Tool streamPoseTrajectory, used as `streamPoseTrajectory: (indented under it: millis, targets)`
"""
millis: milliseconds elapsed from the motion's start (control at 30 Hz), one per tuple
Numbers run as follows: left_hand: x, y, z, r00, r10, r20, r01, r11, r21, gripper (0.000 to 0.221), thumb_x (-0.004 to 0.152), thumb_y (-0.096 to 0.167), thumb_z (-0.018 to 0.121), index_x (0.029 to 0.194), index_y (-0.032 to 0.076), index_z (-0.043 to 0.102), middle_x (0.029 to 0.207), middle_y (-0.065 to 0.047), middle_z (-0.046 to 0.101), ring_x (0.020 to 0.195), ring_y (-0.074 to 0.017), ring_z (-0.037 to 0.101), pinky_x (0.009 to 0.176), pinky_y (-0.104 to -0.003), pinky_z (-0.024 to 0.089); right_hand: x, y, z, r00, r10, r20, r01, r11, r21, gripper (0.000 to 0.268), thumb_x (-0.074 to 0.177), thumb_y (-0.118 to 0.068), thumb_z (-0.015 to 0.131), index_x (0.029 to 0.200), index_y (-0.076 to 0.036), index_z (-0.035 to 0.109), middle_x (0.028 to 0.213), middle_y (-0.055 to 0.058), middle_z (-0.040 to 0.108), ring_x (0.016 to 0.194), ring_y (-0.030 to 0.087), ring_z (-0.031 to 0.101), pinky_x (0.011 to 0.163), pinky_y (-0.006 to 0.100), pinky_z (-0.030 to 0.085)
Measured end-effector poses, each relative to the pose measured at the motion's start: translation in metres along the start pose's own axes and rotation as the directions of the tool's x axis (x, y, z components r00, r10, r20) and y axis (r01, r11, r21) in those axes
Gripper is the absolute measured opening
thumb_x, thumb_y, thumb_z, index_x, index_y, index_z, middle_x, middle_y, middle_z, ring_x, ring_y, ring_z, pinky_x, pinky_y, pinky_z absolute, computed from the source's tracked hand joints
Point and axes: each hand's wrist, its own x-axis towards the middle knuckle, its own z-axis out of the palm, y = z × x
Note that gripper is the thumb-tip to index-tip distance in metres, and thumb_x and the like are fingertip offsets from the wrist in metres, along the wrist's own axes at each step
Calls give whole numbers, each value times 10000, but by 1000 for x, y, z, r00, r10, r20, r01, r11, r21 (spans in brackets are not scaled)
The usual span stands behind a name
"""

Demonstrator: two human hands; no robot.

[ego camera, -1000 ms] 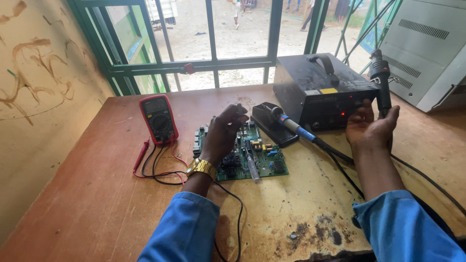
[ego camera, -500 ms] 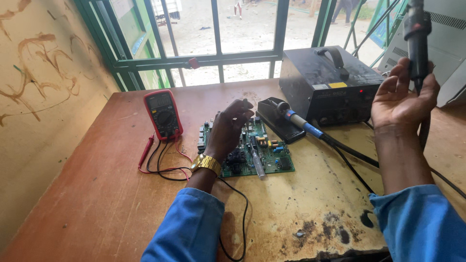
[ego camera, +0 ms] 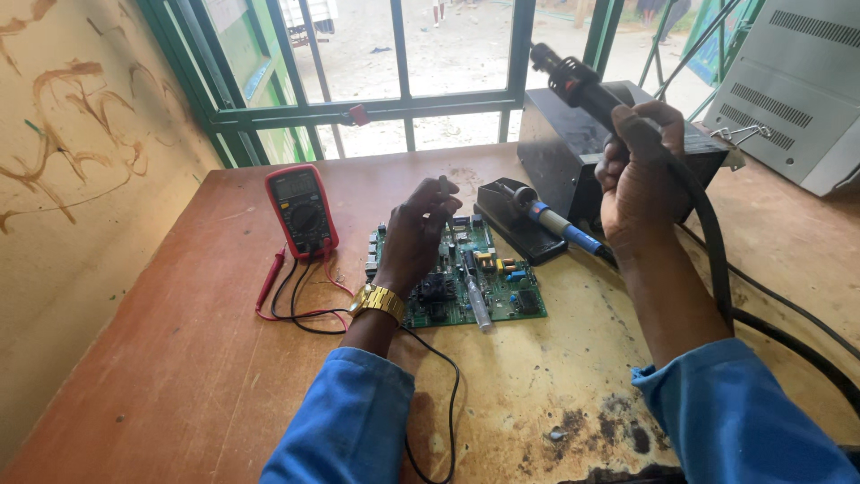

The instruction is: The person uses a hot air rework station and tweezers to remove a component from a green circuit board, then uses a screwdriver to scrape the solder pads. The person continues to apply heat and manipulate components on the board throughout the clip.

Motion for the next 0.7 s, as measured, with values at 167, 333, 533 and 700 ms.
streamPoseTrajectory:
  millis: [167,333,533,700]
  targets:
    - [2,-4,-1,1000,-12,-25,12,1000,-4,172,1032,210,587,1168,145,670,1009,-131,771,994,-325,737,840,-451,573,-18,3,10,980,38,195,-27,998,-58,349,1003,-399,644,1283,-192,616,808,85,681,670,100,658,526,151,459]
    - [2,-5,1,1000,-13,-22,13,1000,6,182,1035,239,589,1180,158,664,1015,-127,767,1000,-330,731,839,-467,566,-37,16,14,950,0,312,49,988,-150,373,1013,-213,627,1339,-33,628,911,212,771,712,198,787,504,201,577]
    - [1,-7,0,999,-33,-23,33,999,6,178,1044,231,577,1193,170,652,1008,-122,762,1008,-325,724,848,-482,557,-28,34,4,927,-114,357,175,974,-145,455,888,-2,852,1306,14,674,787,202,736,600,165,736,471,202,583]
    - [1,-9,-1,999,-47,-19,48,999,4,187,1051,260,574,1205,184,647,1010,-131,755,1007,-332,719,865,-490,549,-23,25,6,914,-102,392,233,923,-305,286,976,-111,835,1188,32,706,667,133,679,537,119,670,430,207,538]
